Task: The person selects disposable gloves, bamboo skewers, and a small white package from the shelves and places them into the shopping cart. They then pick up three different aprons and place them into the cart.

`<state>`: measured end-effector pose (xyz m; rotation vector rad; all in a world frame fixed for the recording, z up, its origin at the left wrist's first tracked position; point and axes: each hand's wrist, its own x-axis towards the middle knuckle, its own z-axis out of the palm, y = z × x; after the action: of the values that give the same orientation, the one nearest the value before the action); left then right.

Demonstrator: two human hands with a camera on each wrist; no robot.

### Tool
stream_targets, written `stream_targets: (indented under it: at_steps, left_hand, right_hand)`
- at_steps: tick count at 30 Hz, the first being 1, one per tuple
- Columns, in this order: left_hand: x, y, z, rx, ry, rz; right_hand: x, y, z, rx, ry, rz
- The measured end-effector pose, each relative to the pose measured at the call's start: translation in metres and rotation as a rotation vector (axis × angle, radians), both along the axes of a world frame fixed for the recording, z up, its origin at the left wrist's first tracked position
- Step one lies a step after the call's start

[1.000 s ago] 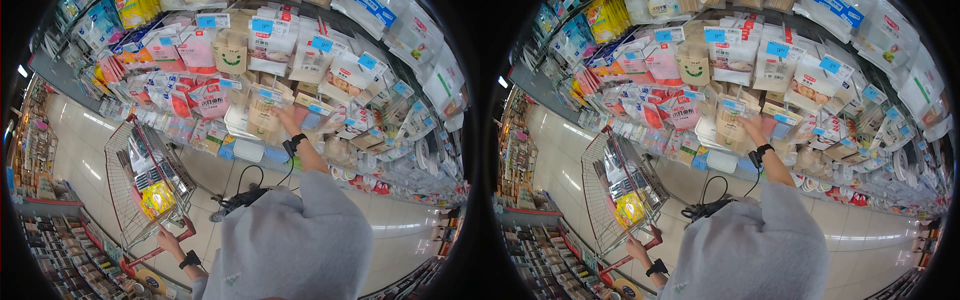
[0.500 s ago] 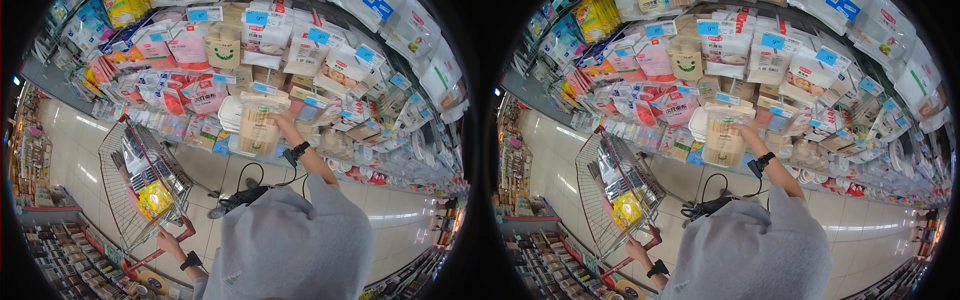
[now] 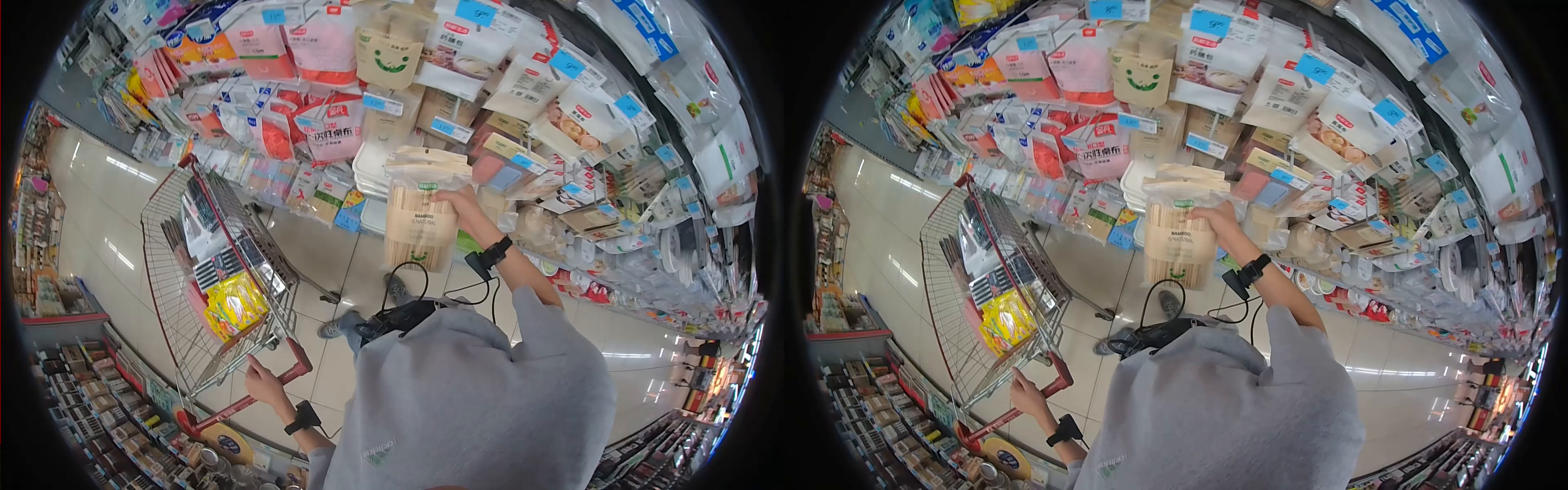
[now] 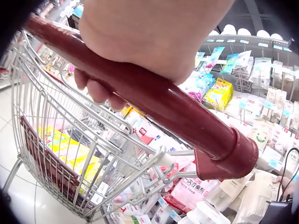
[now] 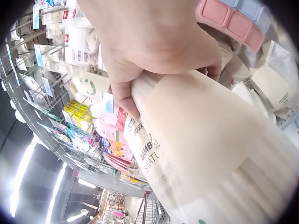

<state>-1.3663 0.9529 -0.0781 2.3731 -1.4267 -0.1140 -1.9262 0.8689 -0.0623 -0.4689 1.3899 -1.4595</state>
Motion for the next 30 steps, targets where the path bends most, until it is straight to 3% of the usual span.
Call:
stream_targets:
  at_steps: [5,12,17,22,26,29,30]
  left_hand:
    - [-0.001,-0.002,0.000,0.046,0.012,0.022]
    - [-0.003,-0.003,0.005,0.052,-0.040,0.041]
    - [-0.004,-0.005,0.010,0.078,-0.026,0.077]
    - [-0.002,-0.002,0.005,0.032,0.018,0.055]
    - [0.000,0.001,0.005,-0.044,0.054,-0.002]
    - [0.002,0.000,0.011,-0.080,0.051,-0.017]
    - [0.003,-0.001,0.013,-0.098,0.062,-0.023]
  right_hand:
    - [0.025,-0.023,-0.001,0.132,0.047,0.141]
    - [0.103,-0.092,0.039,-0.025,0.077,0.264]
    - [0.206,-0.146,0.104,-0.207,0.045,0.455]
    - [0.335,-0.200,0.133,-0.198,-0.012,0.633]
    - [0.449,-0.239,0.101,0.016,-0.035,0.875]
    - [0.529,-0.251,0.037,-0.033,-0.007,1.018]
    - [0.548,-0.251,0.014,0.063,0.045,1.063]
